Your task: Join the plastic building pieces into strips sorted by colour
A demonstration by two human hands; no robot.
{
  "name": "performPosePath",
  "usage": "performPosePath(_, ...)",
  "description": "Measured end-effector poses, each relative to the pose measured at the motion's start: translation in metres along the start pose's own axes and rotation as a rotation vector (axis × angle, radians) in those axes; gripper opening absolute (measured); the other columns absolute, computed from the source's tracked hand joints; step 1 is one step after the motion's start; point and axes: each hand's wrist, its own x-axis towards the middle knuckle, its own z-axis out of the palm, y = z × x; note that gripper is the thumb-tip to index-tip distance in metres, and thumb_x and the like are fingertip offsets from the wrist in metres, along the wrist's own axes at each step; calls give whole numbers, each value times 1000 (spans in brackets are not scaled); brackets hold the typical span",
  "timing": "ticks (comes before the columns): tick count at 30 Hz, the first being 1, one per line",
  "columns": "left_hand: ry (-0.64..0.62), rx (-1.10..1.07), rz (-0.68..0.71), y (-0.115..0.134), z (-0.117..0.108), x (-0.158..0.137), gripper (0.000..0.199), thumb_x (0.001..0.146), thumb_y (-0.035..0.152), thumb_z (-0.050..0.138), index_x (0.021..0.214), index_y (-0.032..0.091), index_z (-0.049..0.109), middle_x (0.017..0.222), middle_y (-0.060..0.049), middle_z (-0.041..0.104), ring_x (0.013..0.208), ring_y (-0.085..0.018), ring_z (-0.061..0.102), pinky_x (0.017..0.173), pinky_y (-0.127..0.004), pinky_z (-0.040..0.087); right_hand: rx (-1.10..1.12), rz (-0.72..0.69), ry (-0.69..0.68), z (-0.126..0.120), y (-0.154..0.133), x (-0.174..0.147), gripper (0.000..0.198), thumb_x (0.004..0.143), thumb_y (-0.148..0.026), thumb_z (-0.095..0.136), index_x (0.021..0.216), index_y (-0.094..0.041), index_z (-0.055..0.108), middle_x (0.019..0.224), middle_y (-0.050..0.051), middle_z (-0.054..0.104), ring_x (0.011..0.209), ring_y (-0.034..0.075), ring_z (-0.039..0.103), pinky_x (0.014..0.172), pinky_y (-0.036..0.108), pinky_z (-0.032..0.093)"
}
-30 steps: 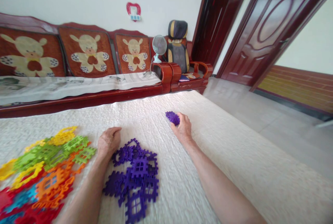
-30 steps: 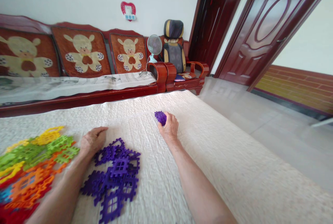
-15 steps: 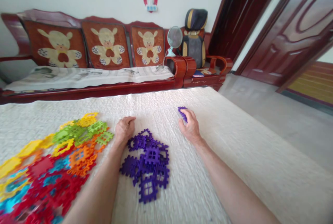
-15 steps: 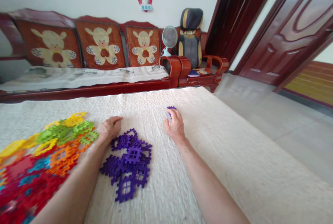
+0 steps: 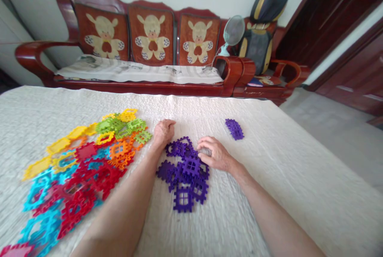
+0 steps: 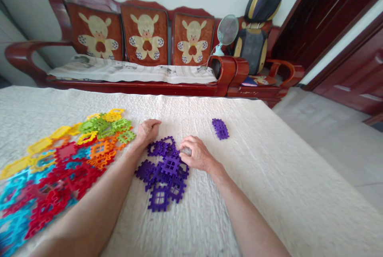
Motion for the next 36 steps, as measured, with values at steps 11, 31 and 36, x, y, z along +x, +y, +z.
performPosePath(11, 15, -5, 30, -9, 6, 2, 36, 83, 19, 44, 101, 17, 76, 107, -7, 75, 102, -22, 68, 97, -31, 50, -31, 21, -25, 3, 1, -1, 4, 82, -20, 63, 85, -19, 65, 105, 8, 67, 100, 19, 62, 94, 35, 46)
performPosePath(31, -12, 13, -2, -6, 1, 3, 38, 83, 21, 43, 102, 18, 76, 108, -6, 75, 102, -22, 69, 97, -32, 51, 23, 313, 367, -7, 47, -2, 25, 85, -21, 48, 98, -21, 69, 100, 5, 74, 94, 17, 67, 87, 29, 50)
performPosePath(36, 18, 14, 16, -7, 5, 2, 37, 83, 20, 43, 100, 18, 76, 107, -6, 75, 102, -22, 69, 96, -32, 51, 71, 357, 351, -11, 50, -2, 28, 85, -21, 46, 98, -21, 71, 102, 5, 74, 97, 17, 67, 90, 31, 50)
